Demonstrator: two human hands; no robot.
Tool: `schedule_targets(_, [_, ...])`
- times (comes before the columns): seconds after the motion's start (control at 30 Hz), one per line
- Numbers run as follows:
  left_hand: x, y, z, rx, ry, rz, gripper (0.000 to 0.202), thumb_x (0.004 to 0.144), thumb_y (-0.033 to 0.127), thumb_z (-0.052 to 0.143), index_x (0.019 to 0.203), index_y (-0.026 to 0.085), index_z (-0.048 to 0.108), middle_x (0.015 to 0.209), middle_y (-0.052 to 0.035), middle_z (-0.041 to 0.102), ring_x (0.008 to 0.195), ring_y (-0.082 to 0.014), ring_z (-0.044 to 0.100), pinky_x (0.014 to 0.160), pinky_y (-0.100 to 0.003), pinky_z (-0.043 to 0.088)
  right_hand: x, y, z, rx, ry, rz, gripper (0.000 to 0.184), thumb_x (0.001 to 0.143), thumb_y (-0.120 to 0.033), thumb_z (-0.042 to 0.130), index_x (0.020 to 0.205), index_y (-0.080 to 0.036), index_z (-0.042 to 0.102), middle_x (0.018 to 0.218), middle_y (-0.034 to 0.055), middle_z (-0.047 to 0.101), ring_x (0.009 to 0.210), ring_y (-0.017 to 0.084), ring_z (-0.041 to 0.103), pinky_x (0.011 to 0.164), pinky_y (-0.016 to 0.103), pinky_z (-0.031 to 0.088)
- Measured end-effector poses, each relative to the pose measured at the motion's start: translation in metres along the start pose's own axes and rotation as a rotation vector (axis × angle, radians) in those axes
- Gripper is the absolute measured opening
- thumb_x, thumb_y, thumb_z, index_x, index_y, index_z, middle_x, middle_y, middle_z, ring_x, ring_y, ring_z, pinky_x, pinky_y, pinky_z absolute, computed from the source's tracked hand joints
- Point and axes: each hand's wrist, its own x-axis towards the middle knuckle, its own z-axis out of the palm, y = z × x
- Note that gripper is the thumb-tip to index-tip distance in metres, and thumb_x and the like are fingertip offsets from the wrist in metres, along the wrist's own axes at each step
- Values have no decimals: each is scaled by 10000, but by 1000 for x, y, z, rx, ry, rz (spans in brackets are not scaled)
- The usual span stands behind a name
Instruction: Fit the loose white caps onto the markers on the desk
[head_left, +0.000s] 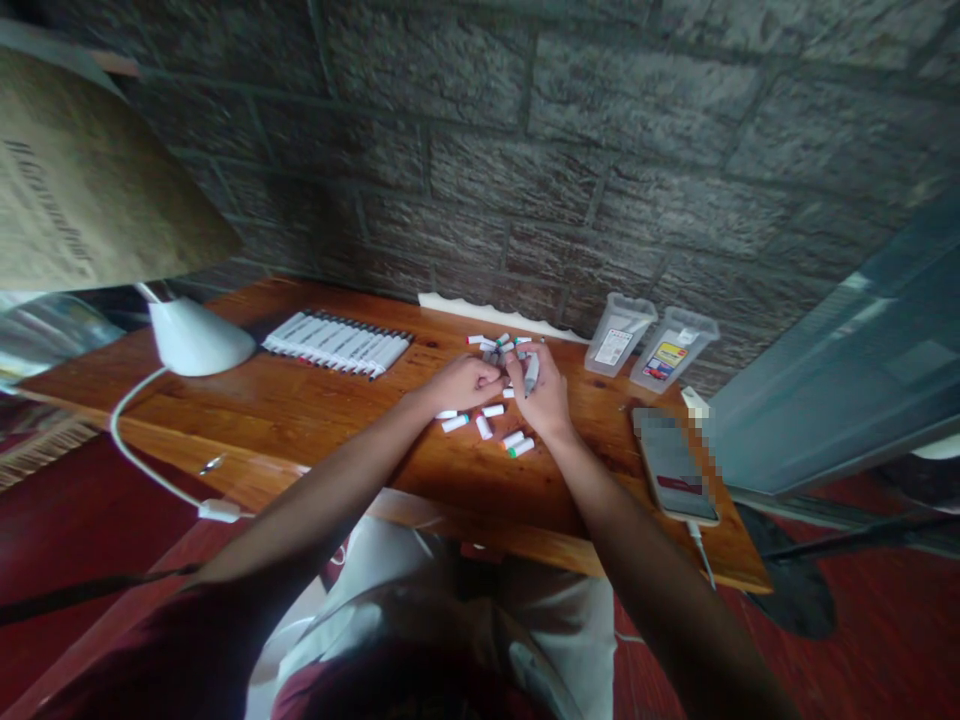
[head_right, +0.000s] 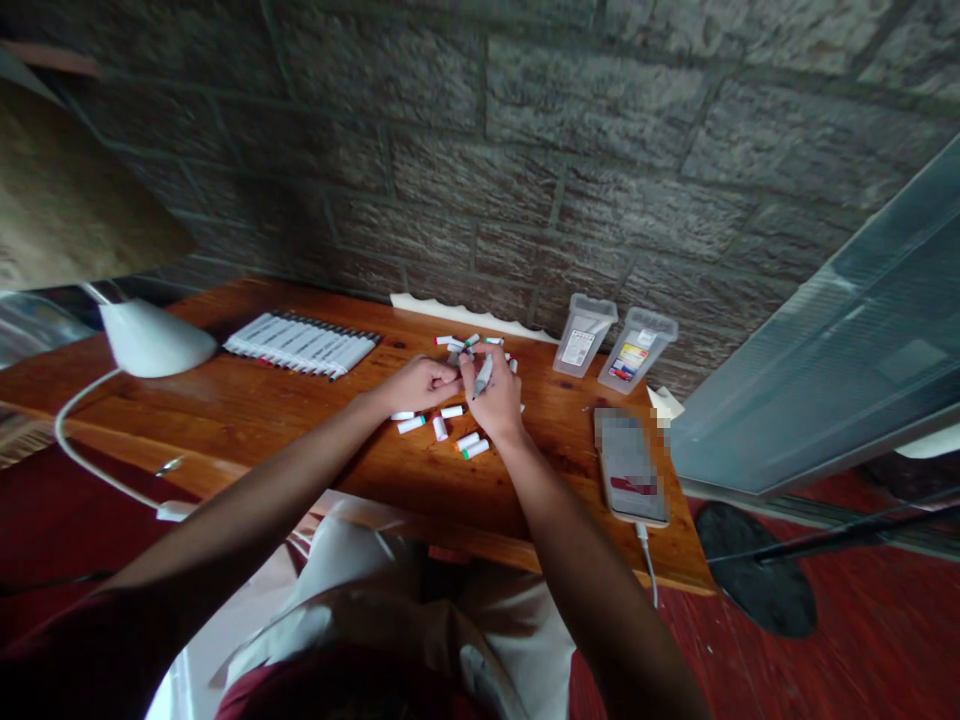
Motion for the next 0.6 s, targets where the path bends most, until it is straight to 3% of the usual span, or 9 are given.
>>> schedule_targets(0.6, [-1, 0, 1, -11, -26, -4, 430, 820, 380, 537, 520, 157, 326, 487, 53, 304, 493, -72, 278, 502, -210, 213, -1, -1, -6, -83, -103, -74, 285, 911, -445, 460, 945, -209, 616, 777, 10, 683, 685, 146, 623, 669, 242, 448])
